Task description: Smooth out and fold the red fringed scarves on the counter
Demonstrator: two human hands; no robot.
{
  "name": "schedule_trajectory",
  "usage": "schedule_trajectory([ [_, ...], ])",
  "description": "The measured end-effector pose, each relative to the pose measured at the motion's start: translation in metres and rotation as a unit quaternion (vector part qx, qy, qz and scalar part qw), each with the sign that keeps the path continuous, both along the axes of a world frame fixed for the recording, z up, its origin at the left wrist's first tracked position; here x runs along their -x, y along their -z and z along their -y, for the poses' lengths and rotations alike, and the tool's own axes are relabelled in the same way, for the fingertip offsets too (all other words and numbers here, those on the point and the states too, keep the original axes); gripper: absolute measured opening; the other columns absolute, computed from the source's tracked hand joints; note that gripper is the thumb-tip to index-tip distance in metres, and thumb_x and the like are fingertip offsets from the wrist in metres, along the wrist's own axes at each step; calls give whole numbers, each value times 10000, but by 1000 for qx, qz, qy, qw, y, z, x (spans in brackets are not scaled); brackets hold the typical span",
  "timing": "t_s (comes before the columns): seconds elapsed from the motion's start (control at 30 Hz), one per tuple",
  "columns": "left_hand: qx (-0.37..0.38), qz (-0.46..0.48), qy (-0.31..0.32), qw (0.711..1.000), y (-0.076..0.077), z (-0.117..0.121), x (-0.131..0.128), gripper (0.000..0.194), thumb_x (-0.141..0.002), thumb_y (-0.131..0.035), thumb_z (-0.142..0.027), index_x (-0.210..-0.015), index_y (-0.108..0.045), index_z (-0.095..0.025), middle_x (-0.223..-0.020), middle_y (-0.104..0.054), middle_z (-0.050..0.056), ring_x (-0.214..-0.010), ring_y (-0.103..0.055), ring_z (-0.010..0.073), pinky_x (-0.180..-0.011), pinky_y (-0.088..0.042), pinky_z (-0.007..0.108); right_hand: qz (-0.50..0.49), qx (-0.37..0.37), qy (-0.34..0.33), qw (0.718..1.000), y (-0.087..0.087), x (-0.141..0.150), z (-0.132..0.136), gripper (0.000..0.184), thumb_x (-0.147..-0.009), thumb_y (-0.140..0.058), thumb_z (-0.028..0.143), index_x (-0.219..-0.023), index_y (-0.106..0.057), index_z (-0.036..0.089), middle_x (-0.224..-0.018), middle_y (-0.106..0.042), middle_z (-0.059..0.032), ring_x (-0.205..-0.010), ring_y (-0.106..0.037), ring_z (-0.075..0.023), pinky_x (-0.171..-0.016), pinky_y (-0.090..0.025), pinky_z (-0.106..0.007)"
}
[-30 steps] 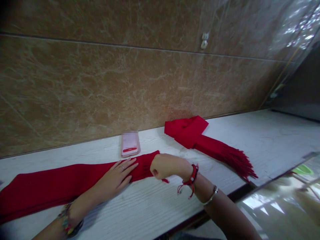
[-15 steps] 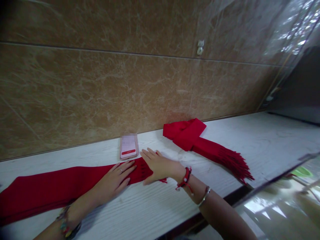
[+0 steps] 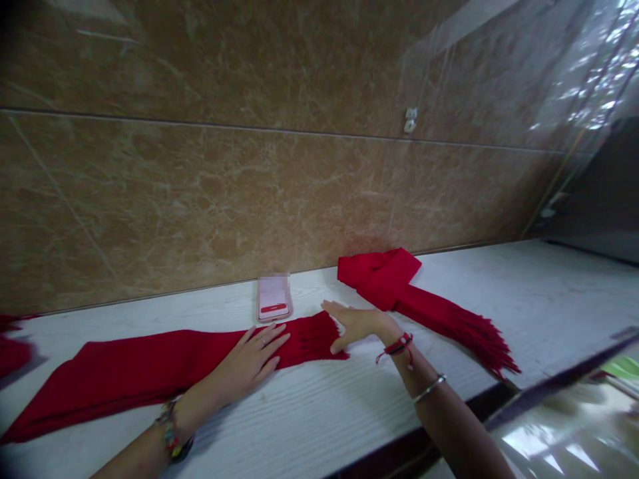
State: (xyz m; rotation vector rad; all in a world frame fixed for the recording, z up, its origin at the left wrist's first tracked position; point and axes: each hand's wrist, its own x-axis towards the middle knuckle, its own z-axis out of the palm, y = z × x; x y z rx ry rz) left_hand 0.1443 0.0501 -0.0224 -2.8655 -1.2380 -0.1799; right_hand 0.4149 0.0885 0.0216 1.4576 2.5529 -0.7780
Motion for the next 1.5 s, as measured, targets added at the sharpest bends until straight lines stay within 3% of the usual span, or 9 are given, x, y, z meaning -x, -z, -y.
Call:
schedule_trajectory([
  [0.13,-13,15,-22,1000,-2,5,-2,499,-888,-315,-354,-1328,-328,-119,-1394,-337,109,-1288,-279,208,-1064,-197,433,-90,-94,-13,991,9,35,13,817,-821,-405,529,-1399,-80,52,-1451,-63,-171,-1329,-47,-221,-1075,-112,-384],
  [0.3,-18,19,-88,996,-1,10,-1,596,-870,-310,-410,-1336,-292,-39,-1400,-287,180,-1299,-242,265,-1046,-216,479,-58,-199,-61,976,39,67,32,733,-839,-399,518,-1386,-189,79,-1420,-201,-198,-1315,-142,-270,-1052,-141,-493],
  [0.47,-8,22,-75,997,4,8,3,620,-864,-295,-449,-1353,-267,-69,-1421,-251,156,-1315,-194,265,-1054,-194,470,-22,-250,-75,965,49,48,33,656,-876,-345,473,-1374,-224,63,-1408,-236,-197,-1308,-186,-247,-1059,-164,-464],
  [0.7,0,29,-75,997,4,8,3,623,-864,-293,-446,-1346,-279,-51,-1414,-262,165,-1308,-216,266,-1046,-200,481,4,-227,22,974,55,5,32,597,-906,-232,454,-1399,-160,125,-1435,-188,-155,-1315,-155,-231,-1052,-146,-486],
  [0.8,-2,32,-72,997,4,8,3,613,-866,-291,-437,-1340,-291,-48,-1411,-266,169,-1307,-218,265,-1048,-195,477,-19,-252,46,967,50,6,29,620,-902,-231,463,-1397,-157,97,-1438,-170,-165,-1320,-125,-229,-1062,-129,-463],
  [0.97,-7,34,-72,997,3,7,3,629,-861,-310,-448,-1343,-281,-46,-1411,-262,176,-1310,-205,271,-1047,-192,471,-76,-277,12,958,36,57,34,632,-897,-261,456,-1393,-155,81,-1432,-185,-177,-1323,-122,-212,-1064,-167,-434],
  [1.1,-5,21,-66,998,0,10,5,637,-870,-293,-482,-1348,-272,-61,-1408,-269,177,-1306,-221,265,-1047,-200,460,-76,-273,-58,957,44,97,44,638,-881,-332,455,-1377,-209,73,-1414,-246,-175,-1315,-167,-220,-1061,-186,-440],
  [1.3,35,-31,-70,996,-22,17,39,633,-824,-414,-501,-1324,-342,-120,-1385,-323,158,-1276,-291,277,-1026,-246,451,-56,-297,-70,951,54,103,49,607,-882,-324,468,-1348,-300,81,-1391,-291,-181,-1300,-215,-248,-1054,-193,-470],
  [1.5,48,-59,-162,984,-52,13,106,589,-809,-423,-522,-1277,-427,-163,-1343,-398,139,-1249,-346,269,-1014,-266,452,-64,-316,-75,944,54,98,47,601,-881,-339,459,-1333,-333,63,-1379,-303,-196,-1287,-243,-263,-1050,-218,-452],
])
